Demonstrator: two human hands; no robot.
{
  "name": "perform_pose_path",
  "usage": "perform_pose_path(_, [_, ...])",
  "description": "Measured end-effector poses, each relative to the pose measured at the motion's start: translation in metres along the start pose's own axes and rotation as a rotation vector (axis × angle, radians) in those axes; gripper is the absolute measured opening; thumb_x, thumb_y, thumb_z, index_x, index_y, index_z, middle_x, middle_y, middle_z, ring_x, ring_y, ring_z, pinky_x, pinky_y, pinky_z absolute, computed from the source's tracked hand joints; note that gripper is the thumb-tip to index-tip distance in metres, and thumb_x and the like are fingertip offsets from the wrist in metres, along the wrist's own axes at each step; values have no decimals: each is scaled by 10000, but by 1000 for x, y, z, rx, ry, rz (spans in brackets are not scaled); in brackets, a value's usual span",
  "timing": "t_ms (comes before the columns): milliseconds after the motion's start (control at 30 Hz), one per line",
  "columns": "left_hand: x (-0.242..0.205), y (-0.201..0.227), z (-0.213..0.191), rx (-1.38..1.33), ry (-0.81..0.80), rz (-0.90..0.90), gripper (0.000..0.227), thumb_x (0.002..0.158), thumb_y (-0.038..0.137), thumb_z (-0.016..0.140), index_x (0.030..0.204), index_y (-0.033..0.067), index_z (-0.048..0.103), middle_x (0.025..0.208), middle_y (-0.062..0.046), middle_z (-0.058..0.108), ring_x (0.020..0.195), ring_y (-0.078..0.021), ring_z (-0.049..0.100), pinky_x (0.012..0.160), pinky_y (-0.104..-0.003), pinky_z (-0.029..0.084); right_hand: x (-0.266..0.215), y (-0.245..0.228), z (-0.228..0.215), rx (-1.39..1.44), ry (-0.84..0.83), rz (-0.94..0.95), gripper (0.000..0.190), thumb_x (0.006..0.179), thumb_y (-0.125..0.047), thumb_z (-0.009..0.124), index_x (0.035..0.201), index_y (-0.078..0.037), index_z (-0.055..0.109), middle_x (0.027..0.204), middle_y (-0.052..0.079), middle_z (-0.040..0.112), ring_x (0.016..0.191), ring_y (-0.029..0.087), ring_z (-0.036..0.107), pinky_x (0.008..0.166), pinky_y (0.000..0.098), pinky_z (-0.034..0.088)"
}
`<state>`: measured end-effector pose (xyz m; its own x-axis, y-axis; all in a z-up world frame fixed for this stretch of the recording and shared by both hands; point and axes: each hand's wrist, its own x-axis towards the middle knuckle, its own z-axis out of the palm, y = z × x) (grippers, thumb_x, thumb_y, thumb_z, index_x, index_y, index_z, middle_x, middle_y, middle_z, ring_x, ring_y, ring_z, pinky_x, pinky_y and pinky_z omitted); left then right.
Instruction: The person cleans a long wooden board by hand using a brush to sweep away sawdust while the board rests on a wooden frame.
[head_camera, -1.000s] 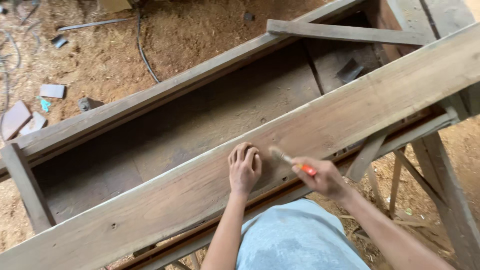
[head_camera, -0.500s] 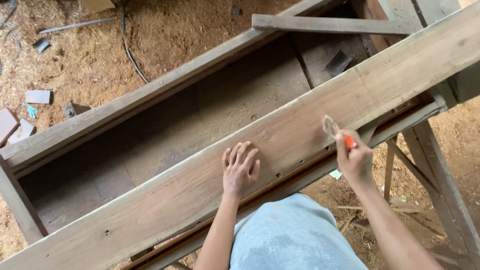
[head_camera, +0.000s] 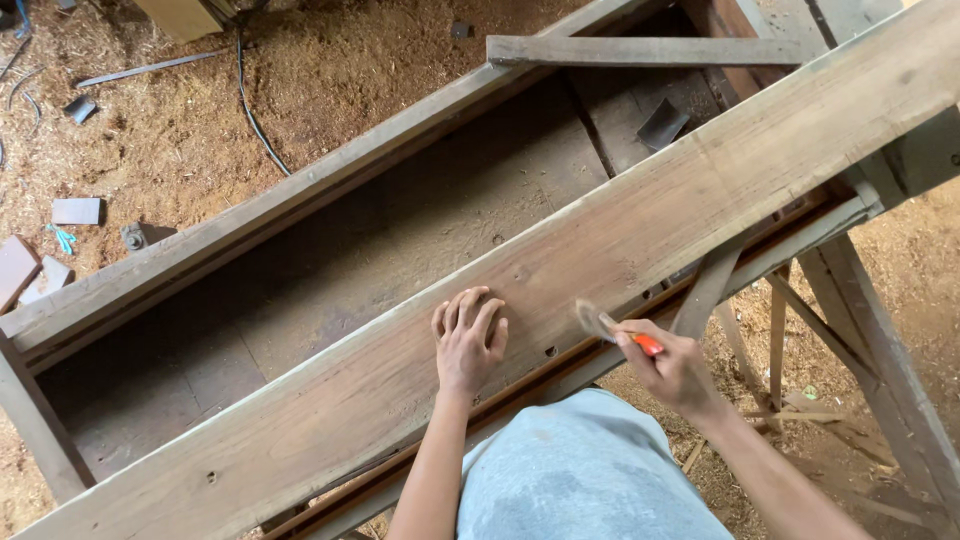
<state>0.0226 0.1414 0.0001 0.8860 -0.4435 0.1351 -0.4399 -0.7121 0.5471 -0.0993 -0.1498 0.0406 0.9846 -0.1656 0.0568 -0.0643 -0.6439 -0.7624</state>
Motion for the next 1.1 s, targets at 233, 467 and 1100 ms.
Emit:
perform_pose_path(233, [-5, -3, 4, 9, 124, 69, 219, 889, 217, 697, 1102, 165, 700, 1356, -24, 606, 1327, -224, 516, 1171, -445, 300, -34, -3, 31, -19, 64, -69, 282, 1076, -293, 505, 1051, -75, 682, 508, -5, 534, 356, 46, 476, 240, 203, 344])
perform_pose_path(467, [-5, -3, 8, 16, 168, 55, 166, 901, 198, 703, 1062, 158, 703, 1331, -32, 619, 1297, -220, 548, 1169, -447, 326, -41, -7, 32, 8, 147, 47, 261, 1067, -215, 484, 1091, -45, 680, 565, 14, 588, 351, 55, 513, 231, 208, 355])
perform_pose_path(1100, [-46, -44, -42, -55, 107, 118, 180, 894, 137, 669, 1068, 95, 694, 1280, -99, 622, 1253, -306, 546, 1101, -475, 402, -70, -89, 95, -48, -30, -239, 423, 1129, -368, 435, 1308, -38, 629, 800, 144, 728, 406, 46, 483, 297, 195, 415])
